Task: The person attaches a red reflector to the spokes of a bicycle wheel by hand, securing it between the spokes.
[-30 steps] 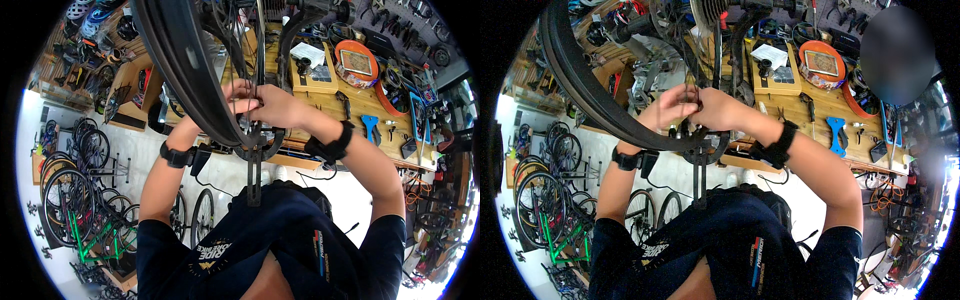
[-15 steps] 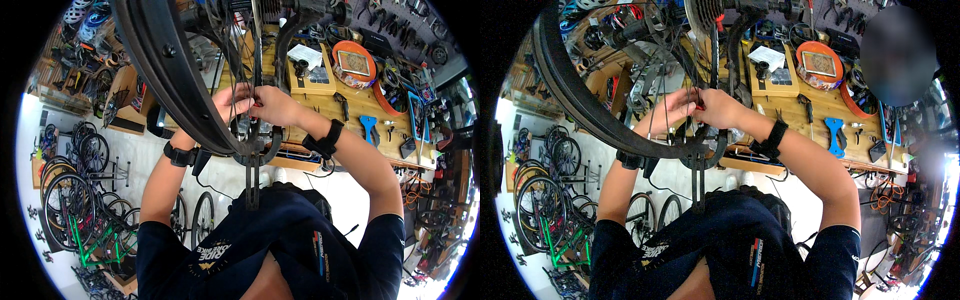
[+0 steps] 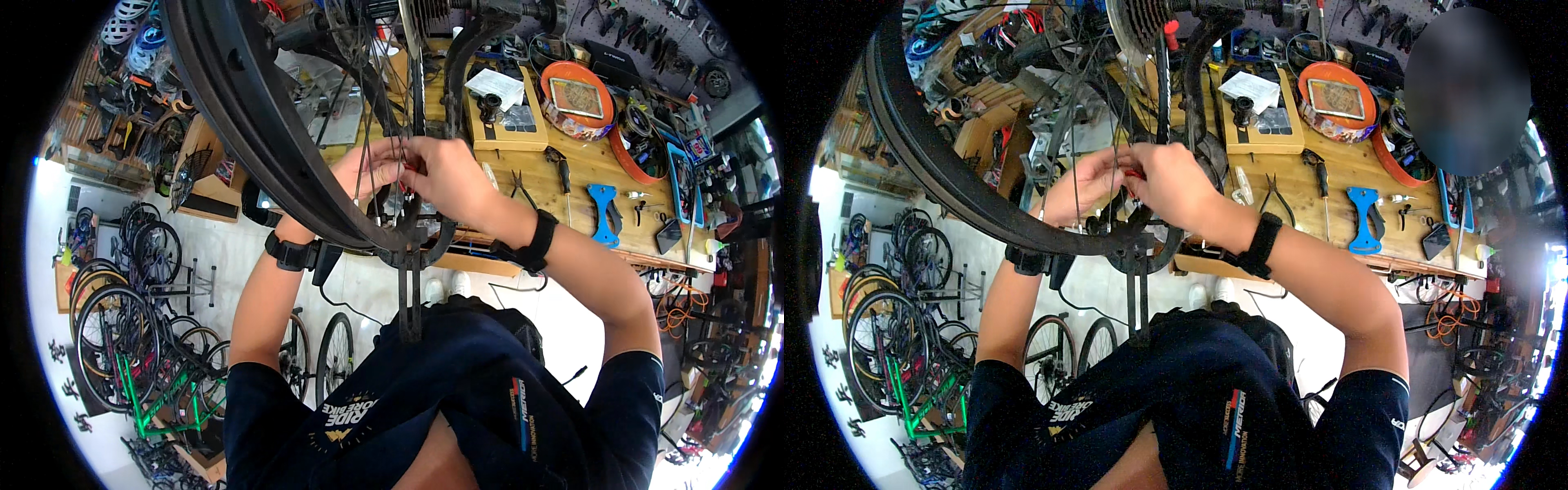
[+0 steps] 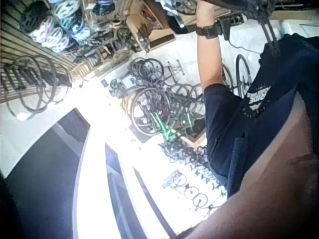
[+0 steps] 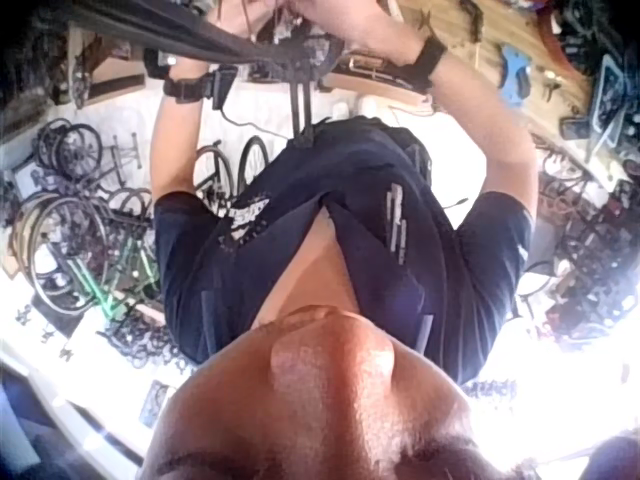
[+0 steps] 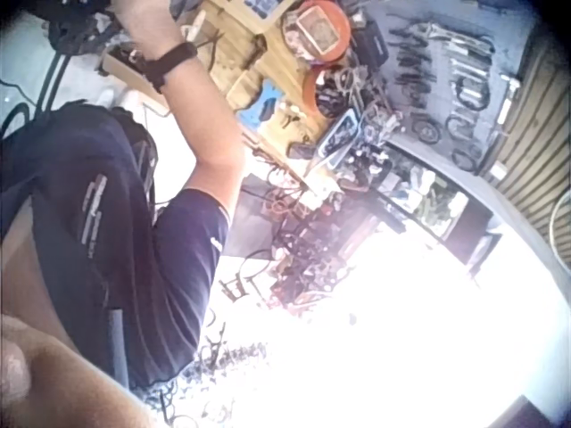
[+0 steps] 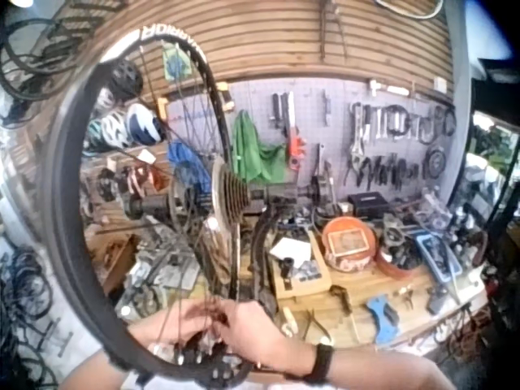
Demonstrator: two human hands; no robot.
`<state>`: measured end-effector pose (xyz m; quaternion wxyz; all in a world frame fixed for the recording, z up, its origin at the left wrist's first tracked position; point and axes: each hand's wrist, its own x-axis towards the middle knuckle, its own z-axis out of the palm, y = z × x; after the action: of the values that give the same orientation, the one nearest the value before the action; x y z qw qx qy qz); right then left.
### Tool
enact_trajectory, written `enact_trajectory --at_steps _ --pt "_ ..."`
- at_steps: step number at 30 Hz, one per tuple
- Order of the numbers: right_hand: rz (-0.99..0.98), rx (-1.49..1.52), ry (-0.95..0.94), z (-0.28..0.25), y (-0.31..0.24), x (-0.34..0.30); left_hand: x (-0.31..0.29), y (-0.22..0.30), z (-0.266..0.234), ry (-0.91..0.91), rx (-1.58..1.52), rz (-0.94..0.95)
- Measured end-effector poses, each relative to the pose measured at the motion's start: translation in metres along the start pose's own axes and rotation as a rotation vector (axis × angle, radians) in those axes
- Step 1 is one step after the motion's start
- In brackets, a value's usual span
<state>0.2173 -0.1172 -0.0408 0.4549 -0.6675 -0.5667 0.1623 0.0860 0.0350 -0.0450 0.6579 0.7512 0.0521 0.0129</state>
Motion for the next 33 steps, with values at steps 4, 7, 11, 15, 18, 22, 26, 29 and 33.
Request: enact_trajectory --at_steps 4,7,11,15,18,22,26,29,33 --pt "-0.052 -0.003 -0.037 -0.002 0.000 -0.001 -0.001 0.002 0.001 -0.017 -0.045 0.032" --pt "-0.064 0.043 -0.023 -0.001 -0.003 -0.002 -0.004 0.011 0.004 -0.012 -0.047 -0.015" --pt "-0.108 -0.018 0.018 0.003 -0.008 -0.004 -0.006 0.005 0.000 -0.006 -0.059 0.008" --pt "-0.058 -0.044 0.222 -0.016 -0.014 0.011 -0.008 0.007 0.000 0.003 -0.072 0.002" --pt "-0.042 -0.042 0.287 -0.046 -0.022 0.022 -0.012 0.012 0.004 0.055 -0.101 -0.055" --pt "0.127 0.129 0.060 -0.052 -0.017 0.005 -0.006 0.015 0.004 0.034 -0.092 -0.060" --pt "0.232 0.562 -0.098 -0.040 -0.001 -0.010 0.001 -0.006 -0.004 0.105 0.053 -0.048" --pt "0.318 0.547 -0.158 -0.034 0.006 -0.015 0.004 0.014 -0.005 0.204 0.004 -0.150" --pt "0.367 0.598 -0.203 -0.018 0.016 -0.015 0.006 0.030 0.010 0.282 -0.296 -0.199"
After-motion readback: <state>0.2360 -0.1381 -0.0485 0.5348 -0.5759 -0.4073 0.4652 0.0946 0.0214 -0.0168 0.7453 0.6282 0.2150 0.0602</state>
